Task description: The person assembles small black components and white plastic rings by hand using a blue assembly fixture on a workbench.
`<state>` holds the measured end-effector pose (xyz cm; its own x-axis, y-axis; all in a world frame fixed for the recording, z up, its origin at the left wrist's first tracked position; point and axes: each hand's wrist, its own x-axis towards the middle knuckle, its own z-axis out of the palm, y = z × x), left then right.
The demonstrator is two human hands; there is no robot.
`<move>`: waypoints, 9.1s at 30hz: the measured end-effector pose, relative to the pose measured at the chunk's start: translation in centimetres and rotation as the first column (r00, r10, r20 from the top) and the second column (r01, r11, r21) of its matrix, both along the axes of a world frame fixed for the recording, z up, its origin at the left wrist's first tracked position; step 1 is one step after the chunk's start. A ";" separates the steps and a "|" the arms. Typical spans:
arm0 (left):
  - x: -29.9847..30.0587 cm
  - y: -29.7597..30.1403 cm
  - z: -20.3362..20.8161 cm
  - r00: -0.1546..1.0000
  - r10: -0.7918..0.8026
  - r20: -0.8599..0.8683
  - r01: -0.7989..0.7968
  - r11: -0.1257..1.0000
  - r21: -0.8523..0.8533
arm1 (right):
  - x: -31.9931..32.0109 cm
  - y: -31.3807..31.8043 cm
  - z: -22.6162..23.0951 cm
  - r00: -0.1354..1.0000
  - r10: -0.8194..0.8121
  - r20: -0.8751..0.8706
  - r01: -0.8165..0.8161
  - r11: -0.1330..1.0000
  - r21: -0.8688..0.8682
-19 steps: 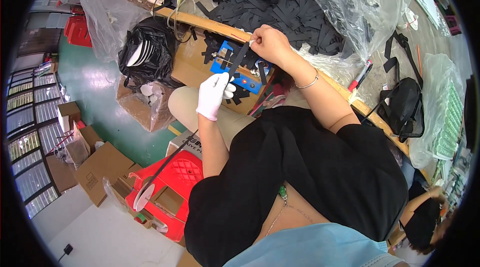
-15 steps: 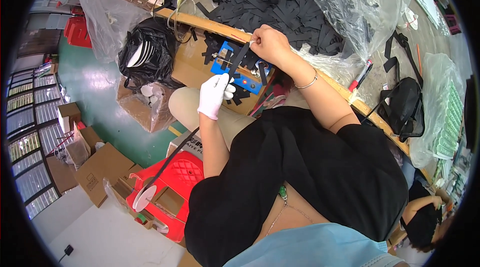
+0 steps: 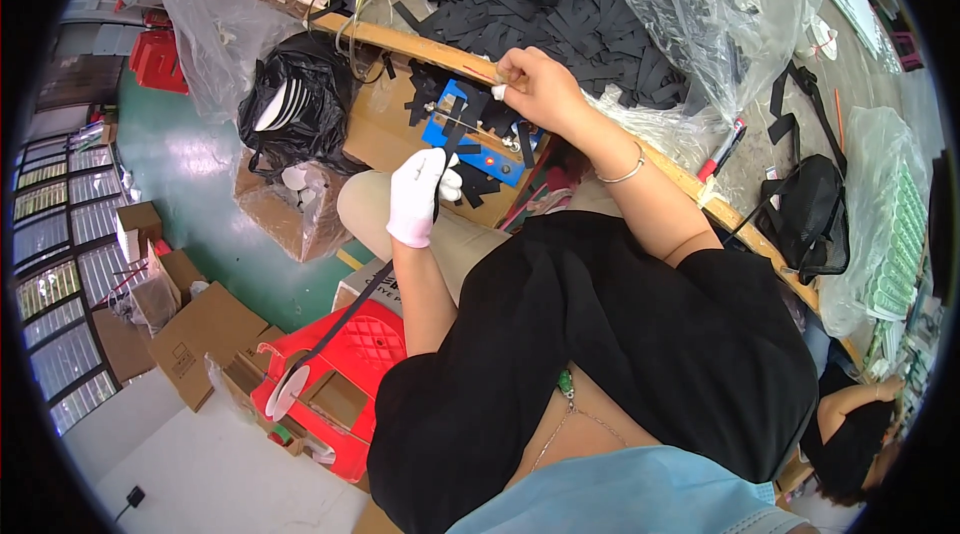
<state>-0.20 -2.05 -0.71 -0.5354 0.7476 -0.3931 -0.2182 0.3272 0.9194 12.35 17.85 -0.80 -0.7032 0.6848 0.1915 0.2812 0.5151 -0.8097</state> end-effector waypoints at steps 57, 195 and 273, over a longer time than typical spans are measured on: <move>0.4 2.0 2.0 1.000 -0.018 0.007 0.017 0.993 0.119 | 0.0 0.1 0.8 0.959 0.211 -0.191 -0.285 0.718 -0.635; -0.8 1.2 -2.2 0.999 -0.024 0.032 0.027 0.993 -0.116 | -1.1 -0.1 -0.5 0.971 -0.089 0.223 0.072 0.994 0.080; -1.6 0.9 -2.2 1.000 0.014 0.003 -0.013 0.993 -0.118 | -1.8 0.2 0.4 0.958 -0.038 0.286 0.030 0.999 0.033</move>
<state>-1.77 -1.16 -2.91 -0.5432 0.6885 -0.4805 -0.2268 0.4307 0.8736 10.53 18.09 -0.37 -0.7076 0.7066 0.0054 0.5169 0.5227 -0.6779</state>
